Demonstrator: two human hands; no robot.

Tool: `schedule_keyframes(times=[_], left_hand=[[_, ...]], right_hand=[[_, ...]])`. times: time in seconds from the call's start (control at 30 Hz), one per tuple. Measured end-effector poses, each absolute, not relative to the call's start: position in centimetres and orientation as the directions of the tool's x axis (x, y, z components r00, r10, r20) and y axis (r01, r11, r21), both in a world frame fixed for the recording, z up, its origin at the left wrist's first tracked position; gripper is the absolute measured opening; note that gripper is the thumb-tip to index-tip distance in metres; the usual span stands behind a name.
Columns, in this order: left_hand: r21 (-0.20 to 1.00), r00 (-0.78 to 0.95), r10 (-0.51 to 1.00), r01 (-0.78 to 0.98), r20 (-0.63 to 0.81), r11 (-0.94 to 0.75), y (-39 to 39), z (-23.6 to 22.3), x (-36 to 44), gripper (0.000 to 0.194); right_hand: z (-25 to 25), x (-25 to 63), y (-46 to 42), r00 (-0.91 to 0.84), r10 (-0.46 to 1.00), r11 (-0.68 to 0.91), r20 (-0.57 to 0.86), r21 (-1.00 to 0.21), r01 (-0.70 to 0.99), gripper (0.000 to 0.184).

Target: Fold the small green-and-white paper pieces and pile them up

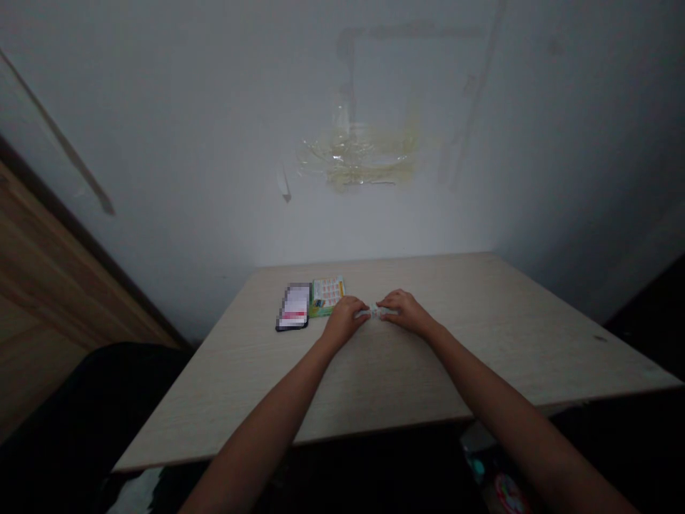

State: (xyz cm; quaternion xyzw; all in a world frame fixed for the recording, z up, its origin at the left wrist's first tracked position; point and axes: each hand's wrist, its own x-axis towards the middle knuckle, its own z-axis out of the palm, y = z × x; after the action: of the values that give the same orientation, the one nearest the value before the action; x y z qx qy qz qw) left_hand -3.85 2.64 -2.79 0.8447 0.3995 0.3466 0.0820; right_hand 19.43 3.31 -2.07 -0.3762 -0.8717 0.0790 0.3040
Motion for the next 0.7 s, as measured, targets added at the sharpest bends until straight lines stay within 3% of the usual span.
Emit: schedule_keyframes(times=[0.27,0.7], left_hand=[[0.424,0.431,0.727,0.608,0.535,-0.672,2.64,-2.54,-4.1,0.022],[0.447,0.409,0.759,0.628,0.507,-0.637,2.67,-2.66,-3.88,0.015]], right_hand=[[-2.07,19.45,3.18,-0.502,0.69,0.716,0.521,-0.388,0.581,0.026],[-2.37,19.49,3.64,-0.46,0.724,0.672,0.514,-0.378,0.636,0.023]])
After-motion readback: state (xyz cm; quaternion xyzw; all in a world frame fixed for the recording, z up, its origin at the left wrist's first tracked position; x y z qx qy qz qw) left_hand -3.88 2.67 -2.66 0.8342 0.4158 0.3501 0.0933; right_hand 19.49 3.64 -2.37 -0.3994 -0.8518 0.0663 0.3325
